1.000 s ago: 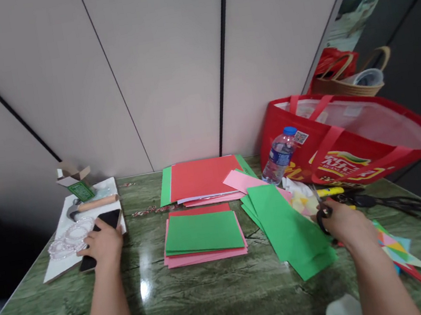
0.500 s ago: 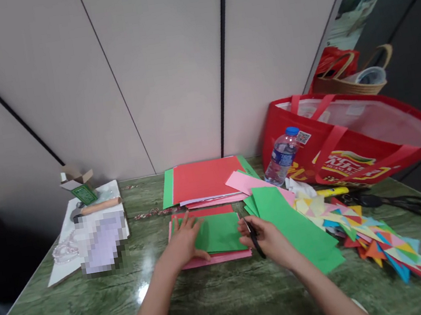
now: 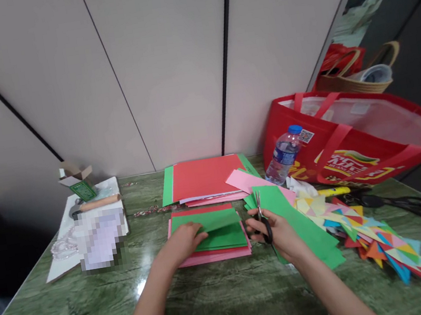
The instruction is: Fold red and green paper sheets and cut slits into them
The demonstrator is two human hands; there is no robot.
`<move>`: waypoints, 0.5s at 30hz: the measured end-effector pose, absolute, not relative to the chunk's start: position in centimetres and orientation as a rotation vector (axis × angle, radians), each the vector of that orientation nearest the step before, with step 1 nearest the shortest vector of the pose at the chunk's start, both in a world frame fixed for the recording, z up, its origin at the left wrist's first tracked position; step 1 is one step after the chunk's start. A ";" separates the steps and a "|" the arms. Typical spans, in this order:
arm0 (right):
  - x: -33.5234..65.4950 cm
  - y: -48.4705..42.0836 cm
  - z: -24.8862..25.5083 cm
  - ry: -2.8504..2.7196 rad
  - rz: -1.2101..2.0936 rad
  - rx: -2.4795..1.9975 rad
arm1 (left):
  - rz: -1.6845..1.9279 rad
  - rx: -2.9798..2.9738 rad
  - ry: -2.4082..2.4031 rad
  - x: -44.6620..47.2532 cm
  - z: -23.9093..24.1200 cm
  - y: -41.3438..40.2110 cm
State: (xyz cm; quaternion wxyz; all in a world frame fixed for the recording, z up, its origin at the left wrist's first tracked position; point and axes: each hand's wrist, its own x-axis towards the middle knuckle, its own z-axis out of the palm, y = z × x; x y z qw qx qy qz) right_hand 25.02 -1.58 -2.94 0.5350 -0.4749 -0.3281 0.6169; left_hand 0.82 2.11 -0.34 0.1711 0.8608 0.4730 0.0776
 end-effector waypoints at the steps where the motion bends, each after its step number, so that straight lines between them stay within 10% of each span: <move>1: 25.0 -1.6 -2.9 -0.768 1.467 -1.129 | 0.249 2.458 1.360 0.8 -0.4 2.2; 15: 25.0 -1.7 -2.1 -0.672 1.572 -1.090 | 1.633 2.543 1.029 2.0 3.3 0.7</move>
